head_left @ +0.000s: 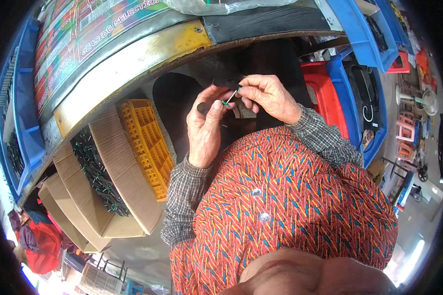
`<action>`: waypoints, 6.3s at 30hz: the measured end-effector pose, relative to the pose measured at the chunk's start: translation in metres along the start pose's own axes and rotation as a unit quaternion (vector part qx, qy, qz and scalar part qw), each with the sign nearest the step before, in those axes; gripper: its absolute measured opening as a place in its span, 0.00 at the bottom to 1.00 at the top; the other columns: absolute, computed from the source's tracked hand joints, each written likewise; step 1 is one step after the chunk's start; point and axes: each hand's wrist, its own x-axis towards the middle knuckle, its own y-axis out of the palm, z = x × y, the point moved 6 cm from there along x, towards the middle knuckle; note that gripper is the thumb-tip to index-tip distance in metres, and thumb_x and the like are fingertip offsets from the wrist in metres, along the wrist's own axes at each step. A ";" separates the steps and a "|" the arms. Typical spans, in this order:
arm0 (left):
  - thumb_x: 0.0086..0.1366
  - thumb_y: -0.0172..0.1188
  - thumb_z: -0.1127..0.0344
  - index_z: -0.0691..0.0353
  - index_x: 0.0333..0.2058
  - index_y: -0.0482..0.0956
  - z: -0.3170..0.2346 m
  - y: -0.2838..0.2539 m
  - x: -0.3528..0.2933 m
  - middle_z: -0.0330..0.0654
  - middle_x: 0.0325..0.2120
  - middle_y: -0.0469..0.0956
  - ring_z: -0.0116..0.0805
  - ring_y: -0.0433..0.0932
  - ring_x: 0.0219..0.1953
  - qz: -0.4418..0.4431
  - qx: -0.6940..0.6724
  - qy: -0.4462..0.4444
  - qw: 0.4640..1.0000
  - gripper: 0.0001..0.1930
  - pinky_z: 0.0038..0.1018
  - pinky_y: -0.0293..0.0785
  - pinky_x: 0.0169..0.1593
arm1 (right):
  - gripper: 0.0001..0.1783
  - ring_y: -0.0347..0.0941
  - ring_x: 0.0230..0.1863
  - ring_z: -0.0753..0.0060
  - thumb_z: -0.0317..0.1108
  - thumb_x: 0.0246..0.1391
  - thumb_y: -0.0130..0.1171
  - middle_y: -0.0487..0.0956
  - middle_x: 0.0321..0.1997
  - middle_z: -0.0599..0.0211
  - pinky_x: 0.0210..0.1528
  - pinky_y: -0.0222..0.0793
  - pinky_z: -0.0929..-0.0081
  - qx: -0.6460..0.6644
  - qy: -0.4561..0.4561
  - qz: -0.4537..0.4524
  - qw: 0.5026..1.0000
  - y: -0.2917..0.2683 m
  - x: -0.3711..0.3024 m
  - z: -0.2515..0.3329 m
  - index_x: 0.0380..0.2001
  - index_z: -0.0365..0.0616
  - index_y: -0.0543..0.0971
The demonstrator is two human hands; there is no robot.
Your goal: The person assembles small components by taking green plastic pins and inserting them into black clips by hand.
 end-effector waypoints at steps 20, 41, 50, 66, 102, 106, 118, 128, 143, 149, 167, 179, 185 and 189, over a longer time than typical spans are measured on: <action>0.65 0.54 0.71 0.62 0.67 0.44 -0.014 0.024 0.015 0.50 0.58 0.61 0.43 0.60 0.63 0.032 -0.078 0.033 0.996 0.36 0.41 0.62 0.63 | 0.63 0.64 0.55 0.39 0.39 0.24 0.78 0.65 0.52 0.42 0.57 0.62 0.55 -0.327 -0.149 -0.077 0.930 0.024 -0.008 0.022 0.63 0.33 0.51; 0.66 0.54 0.70 0.61 0.58 0.61 -0.012 0.008 0.015 0.48 0.48 0.72 0.37 0.74 0.48 -0.044 -0.014 0.061 0.997 0.22 0.34 0.71 0.54 | 0.48 0.67 0.49 0.51 0.29 0.32 0.71 0.66 0.48 0.50 0.52 0.67 0.62 -0.241 -0.177 -0.024 0.954 0.031 -0.007 0.022 0.58 0.34 0.57; 0.67 0.55 0.68 0.59 0.51 0.64 -0.013 0.008 0.013 0.45 0.42 0.76 0.29 0.75 0.39 -0.055 -0.011 0.090 0.994 0.16 0.25 0.73 0.44 | 0.40 0.71 0.40 0.60 0.27 0.35 0.68 0.69 0.46 0.55 0.44 0.71 0.66 -0.212 -0.147 -0.017 0.966 0.033 -0.007 0.011 0.54 0.35 0.61; 0.66 0.58 0.63 0.61 0.48 0.68 -0.009 -0.004 0.017 0.42 0.39 0.75 0.29 0.72 0.40 -0.032 -0.029 0.099 0.994 0.16 0.25 0.71 0.44 | 0.23 0.68 0.27 0.60 0.23 0.38 0.60 0.68 0.27 0.59 0.30 0.65 0.64 -0.191 -0.096 -0.017 0.977 0.032 -0.006 0.011 0.41 0.35 0.67; 0.70 0.53 0.61 0.66 0.46 0.76 -0.013 -0.035 0.010 0.33 0.29 0.75 0.18 0.70 0.27 -0.020 0.064 -0.020 0.998 0.14 0.15 0.67 0.28 | 0.11 0.68 0.16 0.87 0.34 0.63 0.51 0.77 0.21 0.71 0.19 0.63 0.87 0.034 0.048 0.073 0.996 0.039 -0.006 0.003 0.33 0.37 0.77; 0.70 0.52 0.61 0.67 0.46 0.76 -0.014 -0.036 0.010 0.33 0.28 0.75 0.17 0.70 0.27 -0.006 0.067 -0.028 0.997 0.15 0.15 0.67 0.28 | 0.11 0.69 0.16 0.87 0.34 0.63 0.51 0.77 0.21 0.70 0.19 0.64 0.87 0.038 0.063 0.078 0.994 0.041 -0.007 0.002 0.33 0.37 0.77; 0.70 0.51 0.61 0.67 0.47 0.75 -0.012 -0.040 0.016 0.33 0.29 0.77 0.18 0.73 0.27 0.018 0.059 -0.051 0.997 0.15 0.16 0.68 0.30 | 0.12 0.70 0.16 0.86 0.35 0.63 0.51 0.77 0.22 0.68 0.20 0.66 0.87 0.077 0.081 0.092 0.989 0.045 -0.007 0.001 0.32 0.36 0.76; 0.70 0.52 0.61 0.67 0.48 0.75 -0.011 -0.040 0.018 0.32 0.28 0.76 0.18 0.72 0.27 0.021 0.055 -0.055 0.997 0.16 0.16 0.67 0.29 | 0.12 0.71 0.16 0.85 0.35 0.63 0.51 0.78 0.22 0.67 0.20 0.67 0.87 0.073 0.084 0.091 0.990 0.044 -0.006 0.000 0.32 0.36 0.75; 0.70 0.52 0.61 0.65 0.46 0.76 -0.008 -0.041 0.020 0.30 0.27 0.76 0.16 0.71 0.26 0.028 0.079 -0.067 0.994 0.15 0.14 0.67 0.26 | 0.12 0.70 0.16 0.85 0.35 0.63 0.51 0.77 0.22 0.68 0.19 0.66 0.87 0.057 0.087 0.088 0.991 0.044 -0.009 0.000 0.31 0.38 0.75; 0.70 0.52 0.61 0.65 0.45 0.77 -0.006 -0.043 0.021 0.30 0.27 0.76 0.15 0.71 0.26 0.022 0.076 -0.085 0.993 0.14 0.14 0.67 0.25 | 0.11 0.70 0.16 0.87 0.34 0.63 0.51 0.77 0.21 0.71 0.18 0.65 0.87 0.027 0.076 0.074 0.994 0.044 -0.009 0.000 0.30 0.38 0.75; 0.70 0.53 0.61 0.64 0.43 0.79 -0.003 -0.043 0.021 0.31 0.26 0.77 0.16 0.70 0.25 0.011 0.043 -0.093 0.995 0.13 0.14 0.67 0.25 | 0.10 0.70 0.15 0.86 0.34 0.62 0.53 0.77 0.21 0.70 0.18 0.66 0.87 0.051 0.100 0.071 0.991 0.045 -0.008 -0.002 0.31 0.37 0.75; 0.70 0.52 0.60 0.65 0.47 0.77 -0.003 -0.042 0.021 0.29 0.26 0.74 0.15 0.68 0.25 0.023 0.049 -0.097 0.994 0.16 0.15 0.65 0.25 | 0.10 0.69 0.15 0.87 0.33 0.62 0.53 0.77 0.21 0.70 0.18 0.65 0.87 0.037 0.096 0.069 0.992 0.043 -0.007 -0.004 0.31 0.38 0.75; 0.69 0.54 0.61 0.65 0.47 0.77 -0.011 -0.040 0.021 0.32 0.30 0.77 0.16 0.70 0.26 0.034 0.087 -0.086 0.992 0.15 0.14 0.68 0.26 | 0.10 0.69 0.16 0.87 0.34 0.62 0.53 0.76 0.21 0.72 0.19 0.65 0.87 0.039 0.096 0.073 0.992 0.043 -0.008 -0.003 0.30 0.39 0.75; 0.67 0.57 0.64 0.65 0.48 0.77 -0.017 -0.038 0.019 0.33 0.31 0.78 0.16 0.71 0.27 0.045 0.084 -0.069 0.993 0.15 0.15 0.69 0.27 | 0.10 0.69 0.16 0.87 0.33 0.62 0.52 0.76 0.21 0.72 0.19 0.65 0.87 0.040 0.098 0.070 0.992 0.043 -0.008 -0.002 0.30 0.39 0.75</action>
